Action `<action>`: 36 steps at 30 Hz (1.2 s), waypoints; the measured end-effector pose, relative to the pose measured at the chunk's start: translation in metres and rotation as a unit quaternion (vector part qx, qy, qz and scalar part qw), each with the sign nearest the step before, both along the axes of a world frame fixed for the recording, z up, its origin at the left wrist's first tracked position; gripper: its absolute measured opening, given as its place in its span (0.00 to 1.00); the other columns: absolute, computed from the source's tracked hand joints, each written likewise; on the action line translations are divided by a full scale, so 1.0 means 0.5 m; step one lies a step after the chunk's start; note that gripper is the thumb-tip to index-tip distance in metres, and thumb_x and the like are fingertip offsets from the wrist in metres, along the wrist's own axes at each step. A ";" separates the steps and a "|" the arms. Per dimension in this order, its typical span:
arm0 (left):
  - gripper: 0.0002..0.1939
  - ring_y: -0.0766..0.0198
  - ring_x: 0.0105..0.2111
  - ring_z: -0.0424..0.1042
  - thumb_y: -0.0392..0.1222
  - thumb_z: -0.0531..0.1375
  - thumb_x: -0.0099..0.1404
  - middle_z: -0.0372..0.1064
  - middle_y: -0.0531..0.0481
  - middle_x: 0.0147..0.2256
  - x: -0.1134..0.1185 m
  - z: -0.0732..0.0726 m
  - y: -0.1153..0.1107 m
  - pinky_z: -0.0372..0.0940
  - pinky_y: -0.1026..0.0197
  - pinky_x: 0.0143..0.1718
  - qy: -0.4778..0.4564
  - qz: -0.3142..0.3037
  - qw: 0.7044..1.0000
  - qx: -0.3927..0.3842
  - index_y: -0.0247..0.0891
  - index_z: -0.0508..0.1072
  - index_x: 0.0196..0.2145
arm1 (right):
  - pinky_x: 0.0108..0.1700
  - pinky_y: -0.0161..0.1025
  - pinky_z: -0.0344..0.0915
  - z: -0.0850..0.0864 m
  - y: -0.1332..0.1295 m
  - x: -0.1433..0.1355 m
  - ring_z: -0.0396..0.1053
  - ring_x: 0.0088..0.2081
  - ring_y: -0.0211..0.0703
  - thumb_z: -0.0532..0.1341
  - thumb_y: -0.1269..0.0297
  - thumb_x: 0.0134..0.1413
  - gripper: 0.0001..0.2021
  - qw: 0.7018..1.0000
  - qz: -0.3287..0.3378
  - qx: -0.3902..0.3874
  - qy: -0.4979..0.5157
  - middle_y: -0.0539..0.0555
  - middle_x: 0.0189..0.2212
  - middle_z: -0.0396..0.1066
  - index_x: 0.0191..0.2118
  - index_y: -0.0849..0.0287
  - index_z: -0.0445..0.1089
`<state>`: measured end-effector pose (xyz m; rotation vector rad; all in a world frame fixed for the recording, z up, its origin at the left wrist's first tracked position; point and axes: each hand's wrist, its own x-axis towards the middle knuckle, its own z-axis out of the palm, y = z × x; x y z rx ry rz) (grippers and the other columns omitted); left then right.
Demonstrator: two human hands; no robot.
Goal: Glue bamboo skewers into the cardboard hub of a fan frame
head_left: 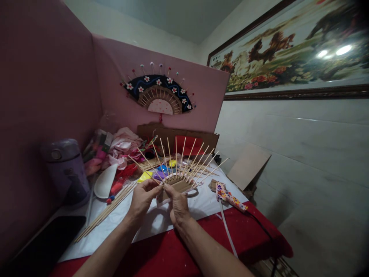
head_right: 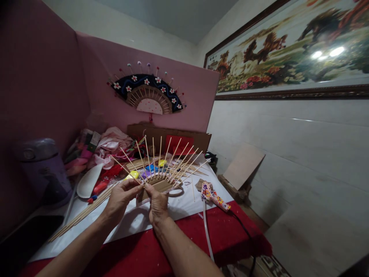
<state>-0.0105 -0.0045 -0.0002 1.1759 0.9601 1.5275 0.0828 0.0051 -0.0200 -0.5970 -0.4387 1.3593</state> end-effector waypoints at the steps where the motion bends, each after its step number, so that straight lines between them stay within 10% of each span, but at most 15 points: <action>1: 0.08 0.69 0.20 0.62 0.40 0.66 0.45 0.67 0.53 0.20 0.000 0.000 0.000 0.56 0.66 0.24 0.000 0.001 1.000 -0.002 0.34 0.73 0.22 | 0.39 0.41 0.69 0.000 0.000 0.000 0.71 0.29 0.40 0.70 0.73 0.26 0.24 1.000 0.000 0.002 0.000 0.50 0.27 0.73 0.37 0.64 0.67; 36: 0.07 0.70 0.21 0.63 0.38 0.66 0.44 0.68 0.53 0.20 0.005 -0.002 -0.001 0.57 0.66 0.24 -0.017 0.004 1.000 0.000 0.33 0.72 0.21 | 0.34 0.36 0.69 0.003 -0.004 0.005 0.70 0.29 0.39 0.69 0.73 0.27 0.24 1.000 0.010 0.008 -0.016 0.51 0.29 0.73 0.39 0.64 0.68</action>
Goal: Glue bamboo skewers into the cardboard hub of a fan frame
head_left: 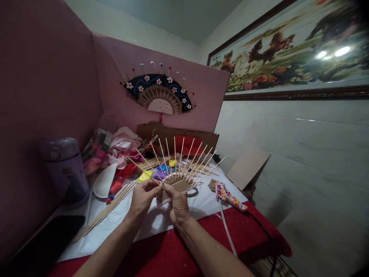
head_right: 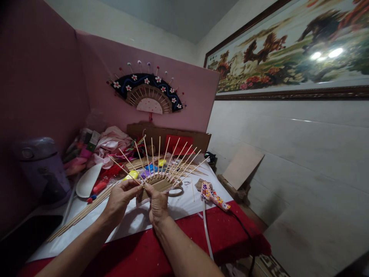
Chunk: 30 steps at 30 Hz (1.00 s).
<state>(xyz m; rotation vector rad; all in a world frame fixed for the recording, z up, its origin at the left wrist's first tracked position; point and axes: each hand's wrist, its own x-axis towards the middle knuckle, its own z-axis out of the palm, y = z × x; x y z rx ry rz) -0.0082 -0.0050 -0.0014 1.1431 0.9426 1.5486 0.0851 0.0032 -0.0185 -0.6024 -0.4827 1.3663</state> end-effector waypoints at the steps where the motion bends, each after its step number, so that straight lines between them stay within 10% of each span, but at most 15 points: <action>1: 0.07 0.70 0.21 0.63 0.38 0.66 0.44 0.67 0.53 0.20 0.000 0.000 0.000 0.57 0.66 0.24 0.001 0.000 1.000 0.000 0.33 0.72 0.21 | 0.34 0.37 0.69 -0.002 0.001 0.000 0.70 0.29 0.39 0.69 0.73 0.28 0.25 1.000 0.001 0.001 0.000 0.51 0.29 0.73 0.40 0.64 0.68; 30: 0.07 0.68 0.24 0.64 0.38 0.66 0.45 0.69 0.53 0.23 -0.001 -0.016 0.009 0.57 0.65 0.28 -0.028 -0.026 0.999 -0.025 0.33 0.75 0.25 | 0.38 0.40 0.70 0.001 -0.001 0.002 0.72 0.35 0.44 0.69 0.73 0.29 0.16 0.999 0.020 0.024 -0.003 0.52 0.29 0.74 0.32 0.65 0.69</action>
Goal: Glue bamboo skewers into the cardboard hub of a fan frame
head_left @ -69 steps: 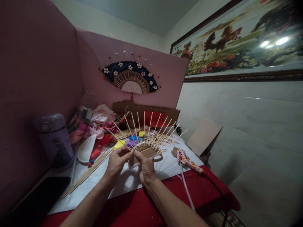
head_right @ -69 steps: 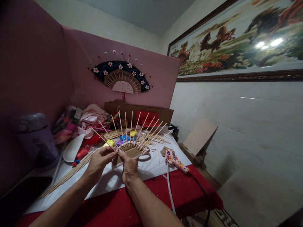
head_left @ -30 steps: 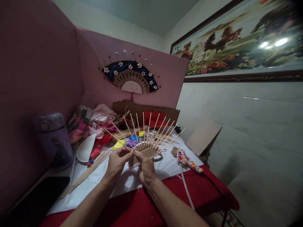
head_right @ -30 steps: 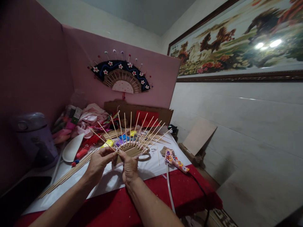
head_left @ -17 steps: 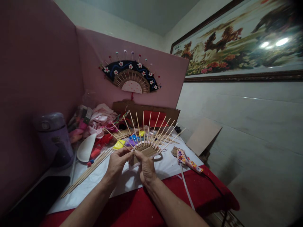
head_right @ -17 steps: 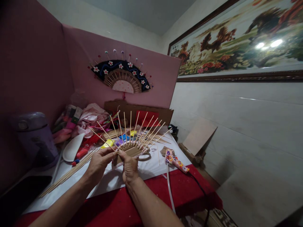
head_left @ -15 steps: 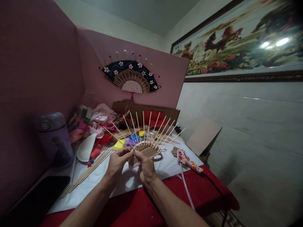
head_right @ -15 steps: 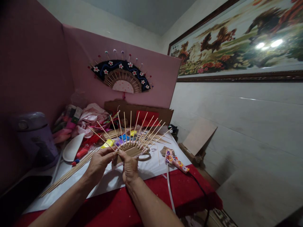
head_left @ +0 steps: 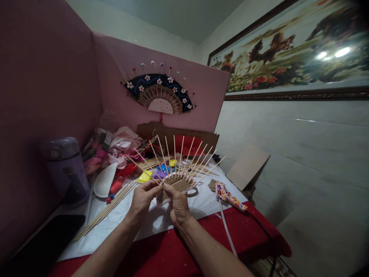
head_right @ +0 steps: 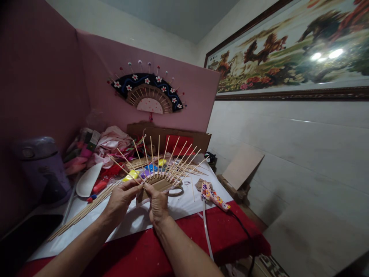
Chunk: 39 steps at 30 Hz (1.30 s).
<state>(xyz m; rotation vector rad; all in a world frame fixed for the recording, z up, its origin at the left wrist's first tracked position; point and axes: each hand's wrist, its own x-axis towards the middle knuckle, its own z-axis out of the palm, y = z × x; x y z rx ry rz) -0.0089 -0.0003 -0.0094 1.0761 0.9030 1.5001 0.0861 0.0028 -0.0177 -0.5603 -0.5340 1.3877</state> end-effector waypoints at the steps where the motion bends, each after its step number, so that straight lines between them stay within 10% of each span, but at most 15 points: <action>1: 0.07 0.68 0.24 0.64 0.38 0.66 0.45 0.69 0.53 0.23 0.000 0.000 0.000 0.58 0.65 0.29 -0.002 0.002 1.000 0.000 0.33 0.75 0.25 | 0.39 0.40 0.70 0.000 0.000 0.000 0.72 0.36 0.45 0.69 0.73 0.29 0.16 1.000 0.002 -0.001 0.001 0.52 0.29 0.73 0.32 0.65 0.69; 39: 0.08 0.69 0.23 0.64 0.38 0.66 0.44 0.70 0.52 0.24 0.006 0.001 -0.008 0.58 0.66 0.26 -0.029 0.008 1.000 -0.006 0.33 0.76 0.26 | 0.33 0.37 0.69 0.005 -0.004 0.000 0.72 0.32 0.43 0.68 0.74 0.29 0.25 1.000 0.004 -0.003 0.012 0.54 0.33 0.73 0.41 0.65 0.67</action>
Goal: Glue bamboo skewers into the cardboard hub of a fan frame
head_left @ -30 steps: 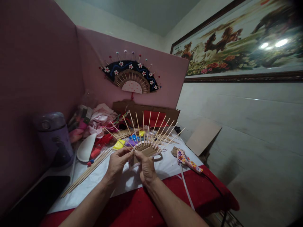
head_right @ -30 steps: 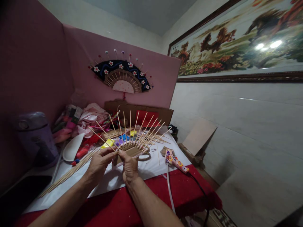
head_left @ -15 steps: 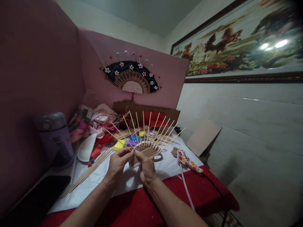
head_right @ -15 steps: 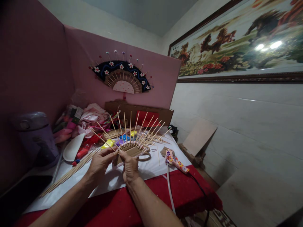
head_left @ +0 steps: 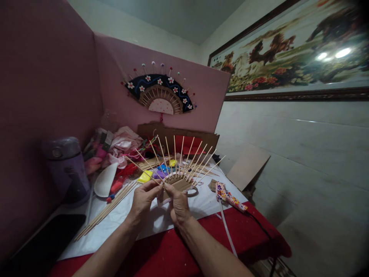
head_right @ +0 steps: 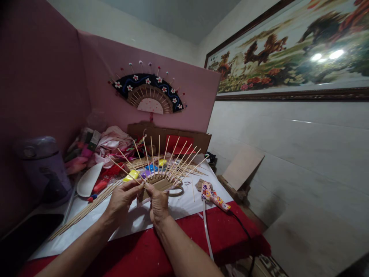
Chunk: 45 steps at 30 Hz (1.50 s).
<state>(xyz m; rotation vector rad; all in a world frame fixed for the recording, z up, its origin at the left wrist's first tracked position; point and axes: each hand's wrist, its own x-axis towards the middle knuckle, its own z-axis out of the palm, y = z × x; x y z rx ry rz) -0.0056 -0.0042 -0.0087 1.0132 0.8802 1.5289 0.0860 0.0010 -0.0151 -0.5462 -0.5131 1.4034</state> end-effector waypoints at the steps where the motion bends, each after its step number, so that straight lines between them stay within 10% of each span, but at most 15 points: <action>1: 0.09 0.69 0.23 0.64 0.38 0.66 0.43 0.70 0.51 0.24 0.000 0.001 0.000 0.58 0.66 0.26 0.001 0.002 1.000 0.000 0.33 0.76 0.25 | 0.33 0.36 0.69 -0.001 0.001 0.000 0.72 0.33 0.43 0.68 0.74 0.28 0.24 1.000 -0.004 -0.001 0.000 0.54 0.34 0.73 0.40 0.65 0.68; 45: 0.06 0.67 0.26 0.66 0.38 0.66 0.45 0.71 0.51 0.25 0.000 -0.005 0.003 0.59 0.65 0.30 0.011 0.006 1.000 0.016 0.34 0.76 0.23 | 0.39 0.38 0.69 -0.007 0.006 0.000 0.71 0.33 0.41 0.68 0.75 0.30 0.26 1.000 -0.006 0.014 0.001 0.54 0.35 0.73 0.43 0.64 0.67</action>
